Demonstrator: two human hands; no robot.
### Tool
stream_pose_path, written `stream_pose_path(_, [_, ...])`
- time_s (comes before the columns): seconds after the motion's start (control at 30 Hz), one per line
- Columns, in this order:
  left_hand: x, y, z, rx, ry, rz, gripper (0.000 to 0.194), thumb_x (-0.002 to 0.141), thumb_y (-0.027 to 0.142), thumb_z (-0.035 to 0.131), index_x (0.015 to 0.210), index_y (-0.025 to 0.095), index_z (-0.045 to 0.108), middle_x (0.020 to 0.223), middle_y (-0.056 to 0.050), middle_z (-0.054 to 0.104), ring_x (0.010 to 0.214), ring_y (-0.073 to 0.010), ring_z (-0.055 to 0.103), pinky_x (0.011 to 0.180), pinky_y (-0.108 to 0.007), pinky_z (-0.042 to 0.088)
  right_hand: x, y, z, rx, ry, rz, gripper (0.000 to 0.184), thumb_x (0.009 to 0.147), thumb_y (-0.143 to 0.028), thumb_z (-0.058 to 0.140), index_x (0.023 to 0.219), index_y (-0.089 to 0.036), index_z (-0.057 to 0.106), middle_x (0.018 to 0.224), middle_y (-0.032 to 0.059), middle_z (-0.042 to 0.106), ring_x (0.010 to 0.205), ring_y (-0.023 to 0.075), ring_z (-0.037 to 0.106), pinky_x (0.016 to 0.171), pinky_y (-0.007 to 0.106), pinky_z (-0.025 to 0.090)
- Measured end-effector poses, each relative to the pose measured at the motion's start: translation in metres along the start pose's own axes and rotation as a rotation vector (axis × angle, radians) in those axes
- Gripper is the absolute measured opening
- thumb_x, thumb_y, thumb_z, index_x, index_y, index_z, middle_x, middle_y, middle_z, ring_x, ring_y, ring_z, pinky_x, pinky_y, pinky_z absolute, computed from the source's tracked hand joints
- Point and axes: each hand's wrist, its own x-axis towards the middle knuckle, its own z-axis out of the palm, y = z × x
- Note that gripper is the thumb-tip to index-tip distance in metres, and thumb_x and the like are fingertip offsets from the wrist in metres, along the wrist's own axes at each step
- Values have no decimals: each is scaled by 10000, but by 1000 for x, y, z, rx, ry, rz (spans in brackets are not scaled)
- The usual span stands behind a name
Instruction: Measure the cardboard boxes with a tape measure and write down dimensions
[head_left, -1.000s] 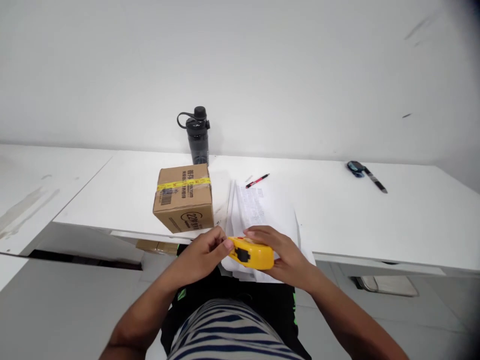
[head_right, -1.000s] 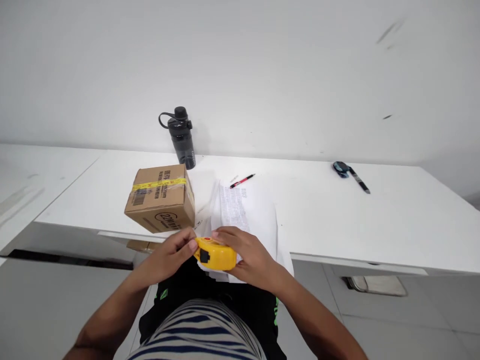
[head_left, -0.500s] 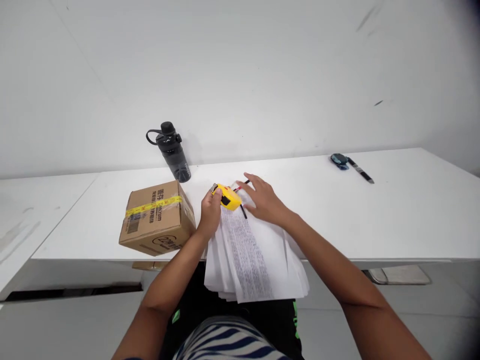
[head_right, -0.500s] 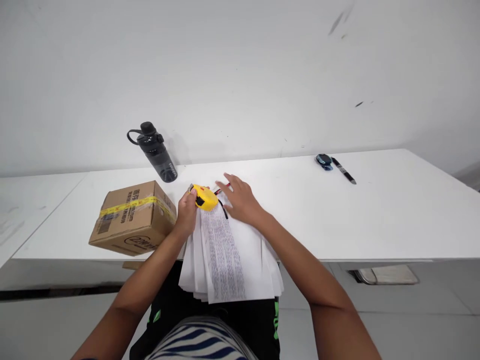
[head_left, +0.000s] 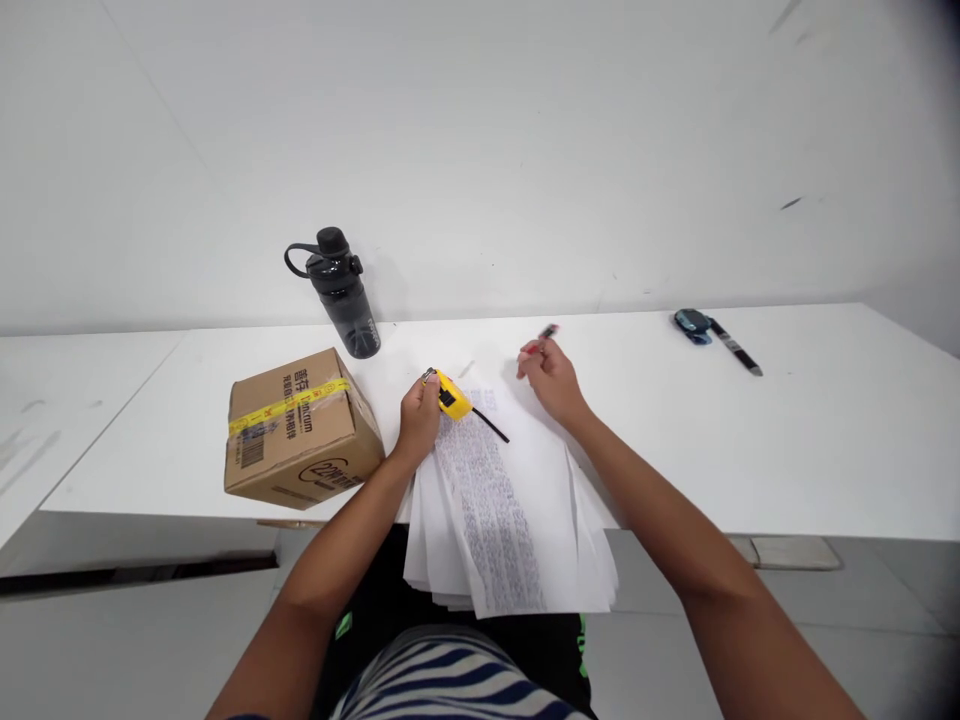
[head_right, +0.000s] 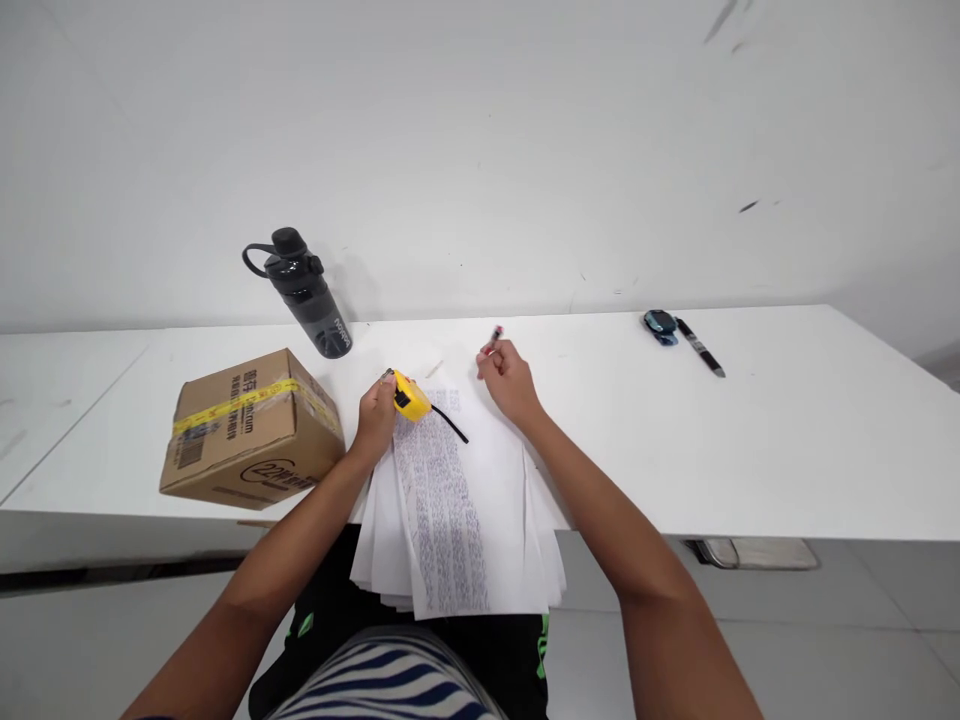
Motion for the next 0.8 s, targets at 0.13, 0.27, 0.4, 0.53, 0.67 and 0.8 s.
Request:
stream_pose_path(0.13, [2, -2, 1, 32, 91, -28, 381, 886, 534, 515, 741, 185, 568, 702, 7, 544, 690, -140, 502, 677, -260, 410, -26, -10, 14, 216, -88, 16, 458, 960, -583, 309, 816, -222, 551, 631, -6, 541, 610, 166, 514, 614, 294, 413])
stream_pose_path(0.27, [1, -1, 3, 42, 114, -23, 369, 884, 518, 519, 702, 198, 506, 660, 23, 474, 659, -133, 451, 640, -252, 382, -30, -13, 24, 297, -128, 47, 408, 930, -523, 396, 723, -221, 574, 576, -11, 532, 596, 168, 503, 618, 304, 404])
stream_pose_path(0.4, [-2, 0, 5, 63, 59, 11, 349, 903, 492, 503, 735, 188, 534, 687, 19, 499, 676, -129, 469, 664, -246, 395, -30, -11, 26, 304, -117, 78, 398, 866, -515, 509, 600, -220, 527, 603, 1, 550, 631, 174, 502, 619, 310, 381])
stream_pose_path(0.53, [-3, -3, 5, 96, 20, 14, 334, 904, 481, 506, 792, 177, 587, 724, 13, 533, 697, -128, 491, 691, -243, 406, -31, -10, 28, 317, -130, 83, 390, 851, -504, 528, 584, -220, 506, 579, -14, 506, 607, 163, 460, 600, 309, 350])
stream_pose_path(0.67, [-4, -6, 5, 178, 12, 34, 321, 891, 479, 530, 781, 183, 588, 696, 25, 507, 688, -129, 483, 672, -242, 396, -31, -9, 29, 338, -159, 89, 379, 835, -496, 548, 581, -216, 516, 566, -20, 485, 584, 154, 433, 582, 308, 336])
stream_pose_path(0.8, [-5, -5, 4, 181, 1, 58, 302, 892, 462, 537, 818, 179, 610, 718, 18, 535, 708, -133, 503, 685, -247, 409, -30, -9, 30, 348, -157, 101, 371, 827, -493, 550, 588, -210, 545, 561, -18, 491, 584, 154, 434, 588, 311, 340])
